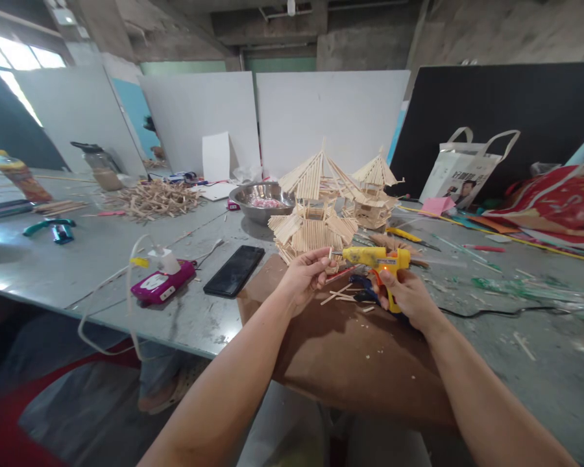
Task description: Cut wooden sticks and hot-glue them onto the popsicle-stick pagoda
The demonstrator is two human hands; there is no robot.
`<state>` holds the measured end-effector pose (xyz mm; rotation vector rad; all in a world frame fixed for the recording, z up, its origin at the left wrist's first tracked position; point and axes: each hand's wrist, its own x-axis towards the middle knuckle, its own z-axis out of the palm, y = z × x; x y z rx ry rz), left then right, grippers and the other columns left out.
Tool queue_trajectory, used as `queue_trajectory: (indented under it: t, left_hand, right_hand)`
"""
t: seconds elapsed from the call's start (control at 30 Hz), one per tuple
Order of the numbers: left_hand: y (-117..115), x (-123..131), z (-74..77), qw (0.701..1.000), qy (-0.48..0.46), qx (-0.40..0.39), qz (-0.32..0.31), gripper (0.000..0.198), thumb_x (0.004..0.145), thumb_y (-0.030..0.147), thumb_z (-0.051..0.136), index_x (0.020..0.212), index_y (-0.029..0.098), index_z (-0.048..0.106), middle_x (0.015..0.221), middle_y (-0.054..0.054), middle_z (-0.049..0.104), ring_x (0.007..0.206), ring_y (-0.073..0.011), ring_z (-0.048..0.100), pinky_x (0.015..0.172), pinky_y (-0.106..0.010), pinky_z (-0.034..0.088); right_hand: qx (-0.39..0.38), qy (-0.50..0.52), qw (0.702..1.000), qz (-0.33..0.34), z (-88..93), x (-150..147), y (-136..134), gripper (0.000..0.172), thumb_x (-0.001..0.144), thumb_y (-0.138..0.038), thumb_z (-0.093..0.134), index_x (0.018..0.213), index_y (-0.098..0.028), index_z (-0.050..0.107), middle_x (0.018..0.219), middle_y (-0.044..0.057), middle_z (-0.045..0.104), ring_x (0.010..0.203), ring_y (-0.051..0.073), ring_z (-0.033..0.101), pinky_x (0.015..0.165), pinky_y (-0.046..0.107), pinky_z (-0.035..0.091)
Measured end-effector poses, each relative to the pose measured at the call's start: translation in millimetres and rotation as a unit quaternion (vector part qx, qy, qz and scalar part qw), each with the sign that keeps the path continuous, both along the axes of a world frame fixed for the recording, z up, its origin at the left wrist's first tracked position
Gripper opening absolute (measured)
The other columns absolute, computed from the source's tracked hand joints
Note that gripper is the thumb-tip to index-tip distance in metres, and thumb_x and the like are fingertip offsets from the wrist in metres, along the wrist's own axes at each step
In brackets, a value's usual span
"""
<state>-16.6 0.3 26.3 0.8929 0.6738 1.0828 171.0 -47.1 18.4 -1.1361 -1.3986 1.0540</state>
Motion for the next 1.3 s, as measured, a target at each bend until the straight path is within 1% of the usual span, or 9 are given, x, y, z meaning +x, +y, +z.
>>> queue_trajectory:
  t: [0.23,0.5,0.67,0.87,1.1,1.3]
  left_hand:
    - [2.2,-1.4,-4.8,1.0,-0.004,0.008,-0.007,0.025,0.068,0.006,0.055,0.092,0.01,0.054,0.063,-0.002,0.063,0.031,0.0001,0.042,0.032,-0.01,0.034]
    - [0.0,-1.2,-1.2,1.0,0.001,0.008,-0.016,0.023,0.068,0.007,0.055,0.091,0.011,0.056,0.062,-0.002,0.063,0.031,0.0001,0.042,0.031,-0.01,0.034]
    - [-0.5,-0.4,0.6,1.0,0.002,0.001,-0.007,0.023,0.069,0.005,0.053,0.091,0.01,0.056,0.062,-0.002,0.062,0.031,0.0,0.042,0.031,-0.01,0.034]
    - [0.9,-1.3,-1.2,1.0,-0.006,0.005,-0.007,0.024,0.068,0.005,0.054,0.092,0.011,0.056,0.061,-0.001,0.062,0.031,0.0006,0.042,0.032,-0.009,0.034]
    - [0.1,-1.0,0.6,1.0,-0.01,0.003,0.001,0.024,0.068,0.004,0.054,0.091,0.01,0.056,0.06,0.0,0.061,0.031,0.0008,0.041,0.031,-0.009,0.033]
    - [0.8,-1.1,-0.5,1.0,-0.013,0.005,0.001,0.025,0.068,0.005,0.055,0.092,0.01,0.056,0.062,-0.001,0.062,0.032,0.0009,0.042,0.032,-0.009,0.033]
  right_hand:
    - [0.012,0.012,1.0,0.002,-2.7,0.4,0.9,0.044,0.063,-0.058,0.052,0.055,-0.015,0.047,0.043,-0.002,0.046,0.032,0.005,0.039,0.033,0.018,0.027]
    - [0.009,0.01,1.0,0.0,-4.9,2.5,1.9,0.042,0.063,-0.056,0.052,0.054,-0.016,0.046,0.043,-0.002,0.045,0.032,0.006,0.039,0.033,0.019,0.028]
    - [0.008,0.037,0.999,0.008,-7.7,2.4,3.1,0.038,0.064,-0.052,0.054,0.058,-0.015,0.047,0.049,-0.002,0.047,0.033,0.005,0.04,0.033,0.019,0.029]
    - [0.012,0.048,0.999,0.017,-11.3,3.1,5.6,0.036,0.065,-0.05,0.055,0.061,-0.015,0.048,0.05,-0.003,0.046,0.033,0.005,0.039,0.033,0.02,0.03]
    - [0.013,0.041,0.999,0.018,-9.9,2.6,4.1,0.037,0.064,-0.051,0.055,0.065,-0.015,0.05,0.049,-0.003,0.046,0.033,0.006,0.039,0.033,0.02,0.029]
    - [0.014,0.009,1.0,0.021,-9.2,4.2,3.1,0.038,0.066,-0.052,0.053,0.055,-0.016,0.047,0.043,-0.004,0.043,0.032,0.006,0.038,0.034,0.02,0.028]
